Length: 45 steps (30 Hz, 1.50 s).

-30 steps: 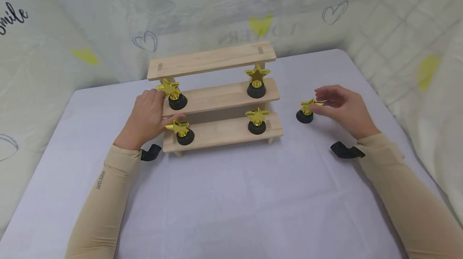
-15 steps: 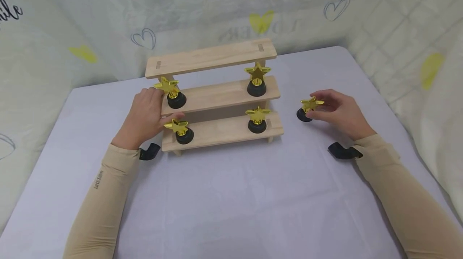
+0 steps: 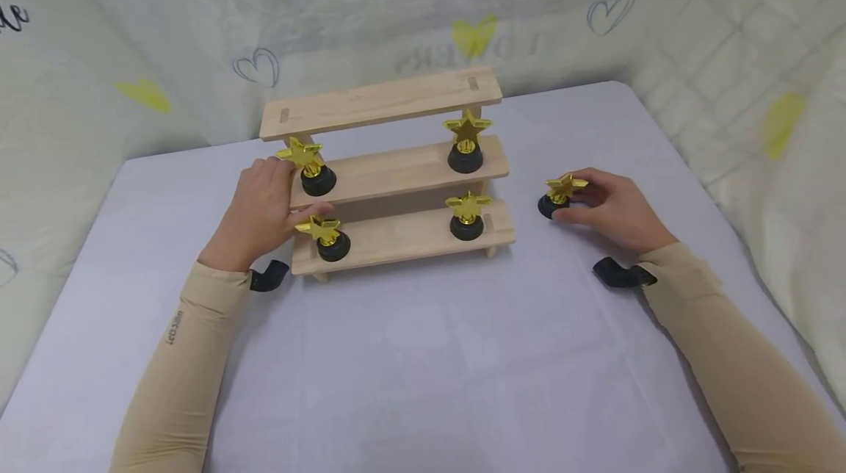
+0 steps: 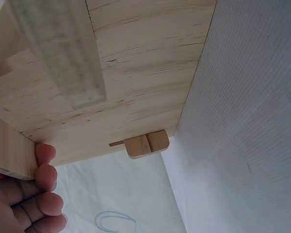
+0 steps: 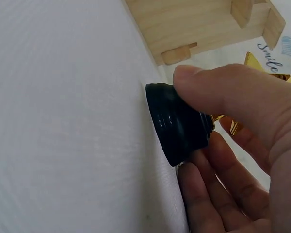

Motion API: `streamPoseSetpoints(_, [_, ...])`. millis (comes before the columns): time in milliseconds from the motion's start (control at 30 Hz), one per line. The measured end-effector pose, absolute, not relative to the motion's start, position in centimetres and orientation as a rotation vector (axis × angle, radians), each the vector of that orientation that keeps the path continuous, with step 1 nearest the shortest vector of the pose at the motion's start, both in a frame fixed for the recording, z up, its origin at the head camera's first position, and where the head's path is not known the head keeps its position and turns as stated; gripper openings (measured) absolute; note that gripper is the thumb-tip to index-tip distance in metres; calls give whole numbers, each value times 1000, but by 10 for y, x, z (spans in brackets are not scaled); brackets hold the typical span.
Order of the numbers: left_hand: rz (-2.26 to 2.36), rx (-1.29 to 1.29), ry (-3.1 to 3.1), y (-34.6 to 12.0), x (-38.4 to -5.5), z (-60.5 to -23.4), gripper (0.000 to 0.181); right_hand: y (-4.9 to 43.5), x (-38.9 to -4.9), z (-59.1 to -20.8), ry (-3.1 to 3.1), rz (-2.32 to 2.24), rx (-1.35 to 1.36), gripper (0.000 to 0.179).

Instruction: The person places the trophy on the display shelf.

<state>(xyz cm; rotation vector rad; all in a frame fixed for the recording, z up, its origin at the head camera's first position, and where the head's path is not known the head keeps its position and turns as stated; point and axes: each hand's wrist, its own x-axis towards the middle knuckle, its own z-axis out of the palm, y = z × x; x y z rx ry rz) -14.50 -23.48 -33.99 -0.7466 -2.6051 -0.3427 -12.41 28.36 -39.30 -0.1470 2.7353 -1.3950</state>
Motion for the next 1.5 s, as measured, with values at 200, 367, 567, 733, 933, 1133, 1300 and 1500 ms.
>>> streamPoseSetpoints(200, [-330,-745,-2608,-236,-146,-339,105,284,-127,-397,2832,-1270,-124,51])
streamPoseSetpoints(367, [-318,-735,-2612,-238,-144,-340,106,283,-129,-400,2845,-1248,-111,50])
streamPoseSetpoints(567, [-305,-725,-2628,-239,-143,-343,94,283,-129,-399,2832,-1249,-116,49])
streamPoseSetpoints(733, [-296,-734,-2618,-239,-142,-342,86,283,-129,-398,2839,-1241,-118,48])
streamPoseSetpoints(933, [-305,-731,-2621,-234,-141,-342,80,287,-128,-397,2842,-1248,-101,48])
streamPoseSetpoints(1133, [-286,-748,-2604,-230,-142,-342,74,291,-126,-393,2844,-1252,-94,50])
streamPoseSetpoints(1300, [-270,-774,-2584,-226,-144,-343,73,295,-125,-386,2820,-1348,-86,46])
streamPoseSetpoints(1500, [-281,-774,-2565,-222,-145,-345,88,298,-125,-377,2788,-1409,-127,42])
